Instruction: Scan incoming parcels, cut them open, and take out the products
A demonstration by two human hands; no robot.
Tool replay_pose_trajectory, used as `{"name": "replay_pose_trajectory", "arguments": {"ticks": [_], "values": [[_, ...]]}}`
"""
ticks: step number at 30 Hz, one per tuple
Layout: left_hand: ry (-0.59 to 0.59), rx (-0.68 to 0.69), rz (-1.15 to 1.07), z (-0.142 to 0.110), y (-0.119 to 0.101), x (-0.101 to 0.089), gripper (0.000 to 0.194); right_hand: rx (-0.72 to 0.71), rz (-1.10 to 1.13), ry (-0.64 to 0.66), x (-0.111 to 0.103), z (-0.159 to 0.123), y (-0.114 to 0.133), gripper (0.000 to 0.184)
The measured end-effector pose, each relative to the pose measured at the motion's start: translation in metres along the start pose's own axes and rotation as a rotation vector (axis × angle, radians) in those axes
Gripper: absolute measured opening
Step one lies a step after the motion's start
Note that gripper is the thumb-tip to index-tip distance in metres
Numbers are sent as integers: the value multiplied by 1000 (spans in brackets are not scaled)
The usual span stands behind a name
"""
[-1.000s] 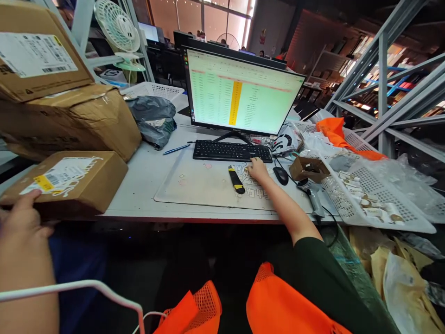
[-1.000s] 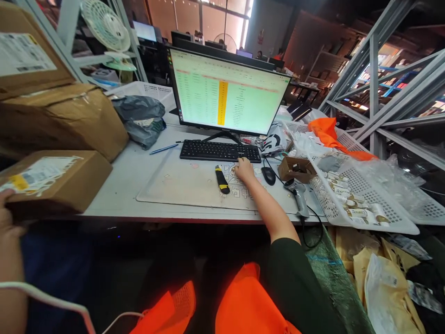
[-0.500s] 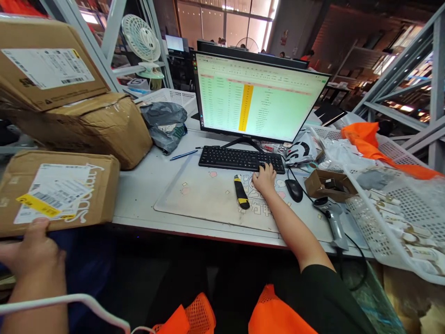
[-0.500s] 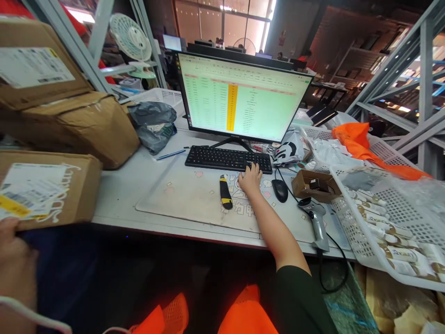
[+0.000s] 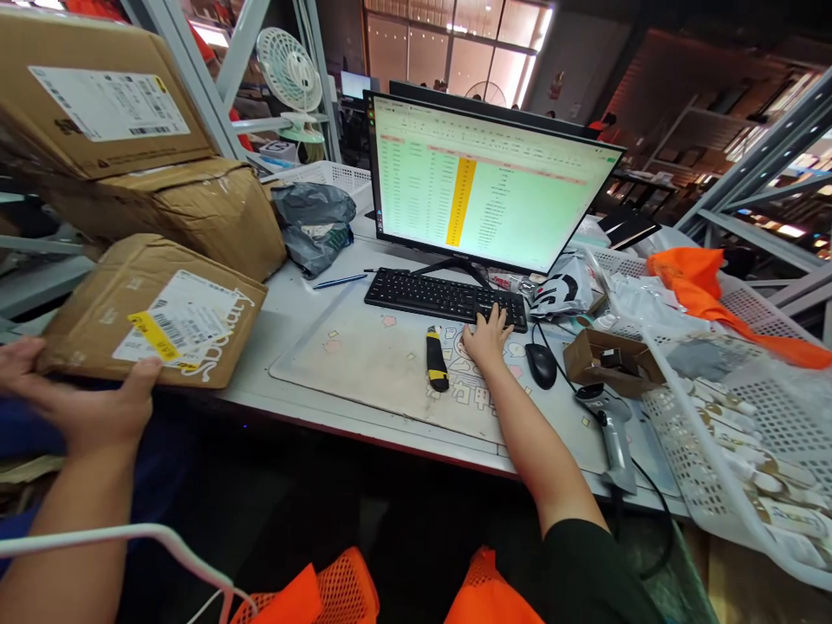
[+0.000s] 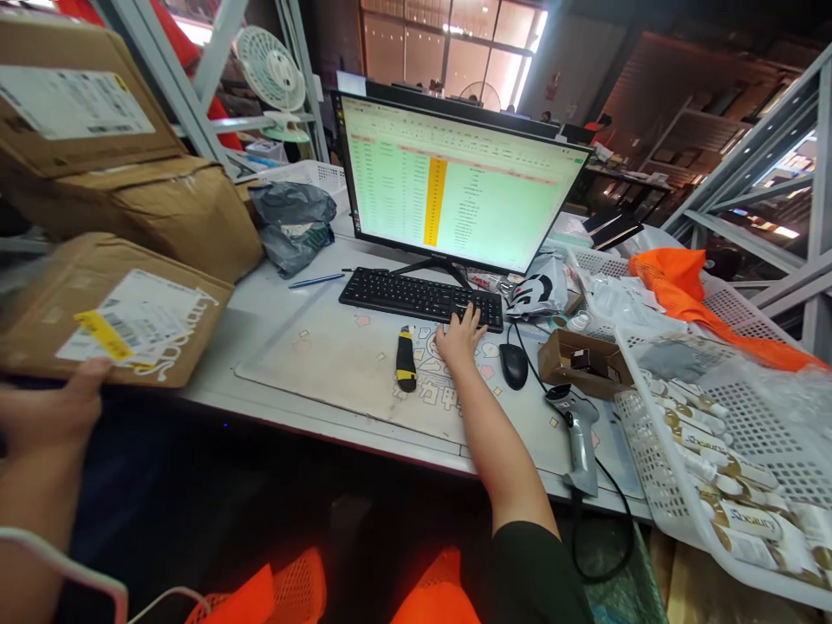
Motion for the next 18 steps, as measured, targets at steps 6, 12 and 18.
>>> {"name": "replay_pose_trajectory", "arguments": {"ticks": [6,12,18], "values": [[-127,521,24,-24,-55,30,79,5,37,26,1,1,-1,59],[-261,476,-56,-24,-71,47,53,15,47,31,0,1,-3,58],[-279,476,-63,-24,-66,49,51,39,55,110,2,4,-5,59]]}}
Point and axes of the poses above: each hand's wrist, its own z-axis towards the middle knuckle, its own x-axis out of the palm, y = z × x, the point moved 7 cm from there along z, towards the middle knuckle, and after that the axes turned 7 degrees about -x, right-handed, at the moved point
